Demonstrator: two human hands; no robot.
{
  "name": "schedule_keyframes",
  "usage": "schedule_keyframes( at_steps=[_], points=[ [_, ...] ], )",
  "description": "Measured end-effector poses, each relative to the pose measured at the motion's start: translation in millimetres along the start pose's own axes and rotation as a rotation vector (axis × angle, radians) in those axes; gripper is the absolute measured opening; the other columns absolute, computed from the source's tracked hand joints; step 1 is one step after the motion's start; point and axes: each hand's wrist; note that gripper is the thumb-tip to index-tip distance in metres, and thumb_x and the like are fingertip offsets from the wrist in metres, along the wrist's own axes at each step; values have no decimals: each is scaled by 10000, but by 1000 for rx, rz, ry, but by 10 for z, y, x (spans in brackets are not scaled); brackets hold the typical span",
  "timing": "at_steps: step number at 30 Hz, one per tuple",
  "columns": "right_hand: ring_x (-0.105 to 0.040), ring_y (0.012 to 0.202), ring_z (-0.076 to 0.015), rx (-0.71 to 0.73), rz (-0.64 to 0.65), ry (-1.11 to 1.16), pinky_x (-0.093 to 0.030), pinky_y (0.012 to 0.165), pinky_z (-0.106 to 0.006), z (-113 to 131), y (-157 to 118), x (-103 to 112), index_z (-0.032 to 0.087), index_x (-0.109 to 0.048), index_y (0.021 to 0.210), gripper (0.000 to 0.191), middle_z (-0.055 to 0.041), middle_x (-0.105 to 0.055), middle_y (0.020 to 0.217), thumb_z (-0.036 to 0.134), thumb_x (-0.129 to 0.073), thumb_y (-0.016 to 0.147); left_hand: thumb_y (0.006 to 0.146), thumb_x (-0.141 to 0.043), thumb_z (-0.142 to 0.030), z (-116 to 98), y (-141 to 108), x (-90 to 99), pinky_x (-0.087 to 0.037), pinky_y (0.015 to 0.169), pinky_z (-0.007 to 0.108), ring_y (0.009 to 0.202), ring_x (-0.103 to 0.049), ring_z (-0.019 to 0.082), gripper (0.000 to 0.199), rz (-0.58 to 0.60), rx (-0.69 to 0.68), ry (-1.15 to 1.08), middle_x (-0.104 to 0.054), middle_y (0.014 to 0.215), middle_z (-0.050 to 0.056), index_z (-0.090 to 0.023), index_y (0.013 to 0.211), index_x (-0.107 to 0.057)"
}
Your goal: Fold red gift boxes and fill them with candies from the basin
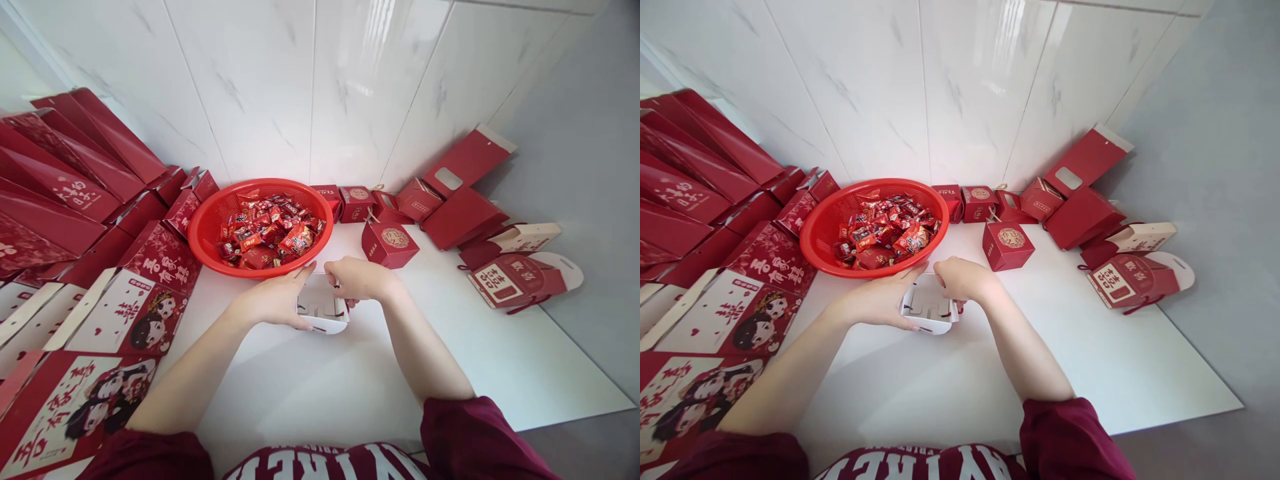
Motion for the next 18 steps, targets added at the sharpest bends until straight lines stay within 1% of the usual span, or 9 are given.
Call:
schedule_keyframes(
  at_steps=[3, 5, 6, 8, 12, 15, 18],
  points=[
    [-668, 506, -129, 9, 6, -61, -411, 432, -177, 35, -24, 7, 163, -564, 934, 184, -19, -679, 675, 58, -515, 791, 595, -781, -612, -13, 17, -46, -394, 1083, 417, 1440, -317, 360, 1245, 67, 17, -7, -200, 1608, 173, -211, 1551, -91],
    [-674, 522, -134, 20, 17, -79, -419, 450, -184, 43, -22, 9, 157, -585, 936, 190, -28, -689, 672, 58, -509, 793, 584, -753, -686, -31, 38, -81, -339, 1122, 461, 1470, -236, 372, 1302, 71, 15, 8, -172, 1611, 182, -208, 1558, -34],
    [-676, 527, -134, 26, 19, -74, -425, 460, -187, 44, -17, 9, 154, -593, 942, 198, -33, -697, 685, 58, -507, 791, 585, -739, -710, -42, 48, -96, -330, 1125, 473, 1469, -231, 374, 1304, 64, 12, 12, -187, 1603, 185, -209, 1558, -31],
    [-677, 525, -132, 30, 16, -56, -433, 471, -192, 44, -8, 10, 149, -604, 956, 217, -42, -712, 724, 58, -510, 784, 598, -730, -715, -61, 61, -114, -344, 1113, 468, 1449, -273, 368, 1264, 39, 1, 10, -253, 1571, 185, -211, 1552, -72],
    [-677, 526, -136, 30, 14, -68, -435, 477, -200, 59, -10, 18, 140, -623, 946, 213, -51, -716, 738, 61, -519, 778, 616, -751, -665, -88, 66, -102, -397, 1062, 423, 1375, -384, 342, 1105, -3, -26, -15, -393, 1470, 154, -215, 1489, -245],
    [-667, 514, -130, 23, 9, -94, -420, 464, -198, 67, -18, 22, 144, -628, 922, 198, -43, -711, 721, 56, -518, 782, 609, -752, -670, -100, 71, -80, -421, 1030, 416, 1321, -441, 338, 1032, -15, -22, -40, -456, 1405, 132, -220, 1435, -330],
    [-656, 488, -117, 27, -7, -93, -396, 439, -196, 52, -9, 11, 149, -624, 905, 183, -44, -716, 764, 59, -516, 787, 607, -745, -683, -108, 81, -77, -454, 979, 422, 1259, -498, 350, 985, -22, -4, -72, -490, 1365, 123, -238, 1405, -378]
  ],
)
Point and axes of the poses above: each hand's wrist, its own y-axis towards the middle knuckle, its own x-axis out of the back of the hand, z = x × y
